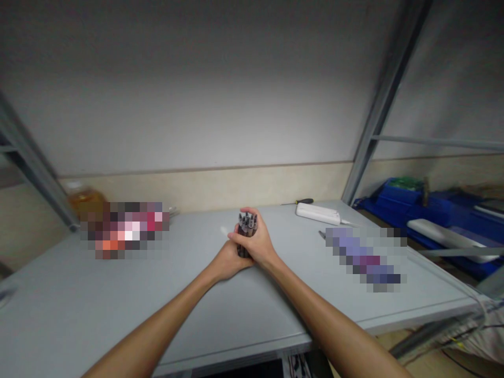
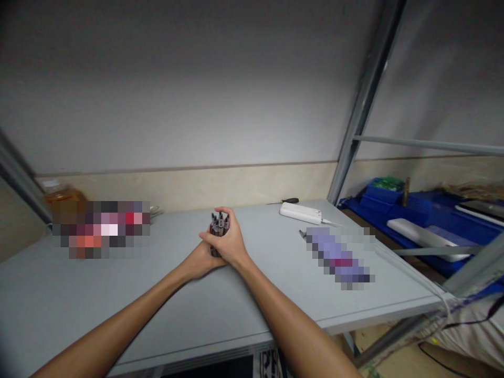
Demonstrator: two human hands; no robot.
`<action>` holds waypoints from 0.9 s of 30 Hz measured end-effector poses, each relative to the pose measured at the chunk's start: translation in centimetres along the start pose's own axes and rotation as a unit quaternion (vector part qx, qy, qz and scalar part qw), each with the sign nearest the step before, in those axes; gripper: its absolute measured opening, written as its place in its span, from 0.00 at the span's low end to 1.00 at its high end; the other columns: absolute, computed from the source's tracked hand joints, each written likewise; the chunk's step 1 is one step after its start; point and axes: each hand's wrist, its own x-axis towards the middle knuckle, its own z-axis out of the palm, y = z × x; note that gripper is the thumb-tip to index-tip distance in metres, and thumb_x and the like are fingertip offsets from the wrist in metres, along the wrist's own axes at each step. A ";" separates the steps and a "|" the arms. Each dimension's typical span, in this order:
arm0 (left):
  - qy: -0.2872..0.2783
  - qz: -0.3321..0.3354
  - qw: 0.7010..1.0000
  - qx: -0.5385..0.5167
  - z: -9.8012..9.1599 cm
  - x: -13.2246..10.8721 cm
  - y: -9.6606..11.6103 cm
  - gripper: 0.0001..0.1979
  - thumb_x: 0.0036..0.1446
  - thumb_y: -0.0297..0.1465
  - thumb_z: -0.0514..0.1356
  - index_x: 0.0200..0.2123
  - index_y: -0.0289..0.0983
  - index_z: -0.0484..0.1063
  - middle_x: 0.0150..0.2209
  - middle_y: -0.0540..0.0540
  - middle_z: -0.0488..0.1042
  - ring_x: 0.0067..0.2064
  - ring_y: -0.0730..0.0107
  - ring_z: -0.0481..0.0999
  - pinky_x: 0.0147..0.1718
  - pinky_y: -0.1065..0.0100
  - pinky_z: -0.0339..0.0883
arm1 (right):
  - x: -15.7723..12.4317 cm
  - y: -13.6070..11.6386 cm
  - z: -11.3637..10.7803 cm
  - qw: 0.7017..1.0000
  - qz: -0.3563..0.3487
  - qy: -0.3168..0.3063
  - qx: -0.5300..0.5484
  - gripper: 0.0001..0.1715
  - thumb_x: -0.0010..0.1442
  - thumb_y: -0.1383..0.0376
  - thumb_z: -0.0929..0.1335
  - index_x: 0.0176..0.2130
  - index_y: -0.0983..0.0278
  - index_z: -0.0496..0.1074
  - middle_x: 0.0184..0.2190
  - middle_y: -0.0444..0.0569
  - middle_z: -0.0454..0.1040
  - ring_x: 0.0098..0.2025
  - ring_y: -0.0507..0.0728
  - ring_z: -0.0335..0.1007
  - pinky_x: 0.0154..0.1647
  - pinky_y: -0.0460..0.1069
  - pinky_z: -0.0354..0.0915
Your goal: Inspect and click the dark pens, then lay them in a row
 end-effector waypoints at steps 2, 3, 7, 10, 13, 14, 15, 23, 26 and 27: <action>0.011 0.008 1.000 0.004 0.0 0.0 0.0 0.33 0.40 0.23 0.63 0.52 0.33 0.60 0.47 0.42 0.70 0.52 0.58 0.66 0.53 0.57 0.58 | 0.0 -0.2 0.1 1.000 -0.001 -0.001 0.001 0.32 0.39 0.68 0.73 0.44 0.59 0.60 0.25 0.38 0.67 0.26 0.50 0.65 0.31 0.46 0.64; 0.014 0.012 1.000 0.003 0.0 0.0 0.0 0.34 0.40 0.23 0.63 0.53 0.33 0.59 0.47 0.42 0.70 0.52 0.58 0.66 0.54 0.56 0.57 | -0.1 -0.3 0.2 1.000 -0.002 0.000 0.000 0.32 0.39 0.68 0.73 0.44 0.60 0.60 0.25 0.38 0.68 0.27 0.50 0.65 0.31 0.46 0.64; 0.003 0.006 1.000 0.002 -0.1 0.0 -0.3 0.33 0.40 0.23 0.63 0.53 0.33 0.59 0.49 0.40 0.69 0.53 0.56 0.66 0.54 0.55 0.56 | -0.1 -0.4 0.4 1.000 0.000 0.004 0.005 0.31 0.39 0.67 0.73 0.43 0.61 0.60 0.27 0.40 0.69 0.28 0.50 0.66 0.32 0.46 0.64; -0.003 -0.006 1.000 0.017 -0.2 0.1 -0.3 0.30 0.41 0.24 0.63 0.51 0.32 0.61 0.49 0.40 0.69 0.54 0.54 0.65 0.54 0.55 0.56 | -0.2 -0.7 0.6 1.000 0.001 0.014 0.007 0.26 0.40 0.66 0.73 0.40 0.62 0.62 0.27 0.41 0.69 0.28 0.51 0.66 0.33 0.47 0.65; 0.001 -0.006 0.999 0.042 -0.3 0.0 -0.1 0.28 0.41 0.25 0.63 0.49 0.32 0.64 0.48 0.41 0.70 0.54 0.54 0.64 0.56 0.54 0.54 | -0.3 -1.0 0.9 1.000 0.004 0.022 -0.001 0.23 0.40 0.65 0.73 0.37 0.63 0.64 0.27 0.43 0.70 0.29 0.51 0.67 0.34 0.48 0.65; 0.001 -0.004 0.999 0.052 -0.3 0.0 -0.1 0.28 0.41 0.26 0.63 0.49 0.32 0.64 0.47 0.41 0.71 0.55 0.53 0.64 0.56 0.54 0.54 | -0.3 -1.0 0.9 1.000 0.004 0.021 -0.003 0.23 0.40 0.65 0.73 0.36 0.63 0.64 0.27 0.43 0.70 0.29 0.51 0.67 0.34 0.48 0.65; 0.001 0.000 0.998 0.062 -0.4 0.0 0.0 0.28 0.41 0.26 0.63 0.49 0.32 0.64 0.47 0.41 0.71 0.55 0.53 0.64 0.56 0.54 0.53 | -0.3 -1.1 1.0 1.000 0.002 0.020 -0.003 0.23 0.39 0.65 0.73 0.36 0.63 0.64 0.27 0.43 0.69 0.30 0.52 0.67 0.35 0.48 0.65; 0.016 0.057 0.989 0.138 -0.5 0.1 -0.5 0.28 0.44 0.28 0.61 0.51 0.31 0.61 0.54 0.36 0.63 0.58 0.55 0.59 0.58 0.57 0.48 | -0.3 -1.5 1.5 1.000 -0.015 -0.013 -0.008 0.26 0.39 0.66 0.73 0.39 0.61 0.62 0.26 0.40 0.66 0.29 0.51 0.65 0.34 0.47 0.63; 0.018 0.071 0.986 0.146 -0.5 0.2 -0.7 0.27 0.44 0.26 0.60 0.50 0.33 0.62 0.55 0.37 0.63 0.57 0.58 0.59 0.58 0.59 0.50 | -0.4 -1.9 1.6 0.999 -0.018 -0.021 -0.038 0.28 0.39 0.66 0.73 0.40 0.61 0.62 0.24 0.38 0.65 0.26 0.50 0.62 0.32 0.46 0.62; 0.020 0.068 0.987 0.143 -0.5 0.2 -0.7 0.27 0.44 0.26 0.60 0.50 0.33 0.62 0.54 0.38 0.64 0.56 0.58 0.61 0.57 0.59 0.51 | -0.4 -2.0 1.6 0.999 -0.020 -0.018 -0.048 0.27 0.39 0.67 0.73 0.40 0.61 0.62 0.24 0.38 0.64 0.26 0.50 0.62 0.31 0.46 0.62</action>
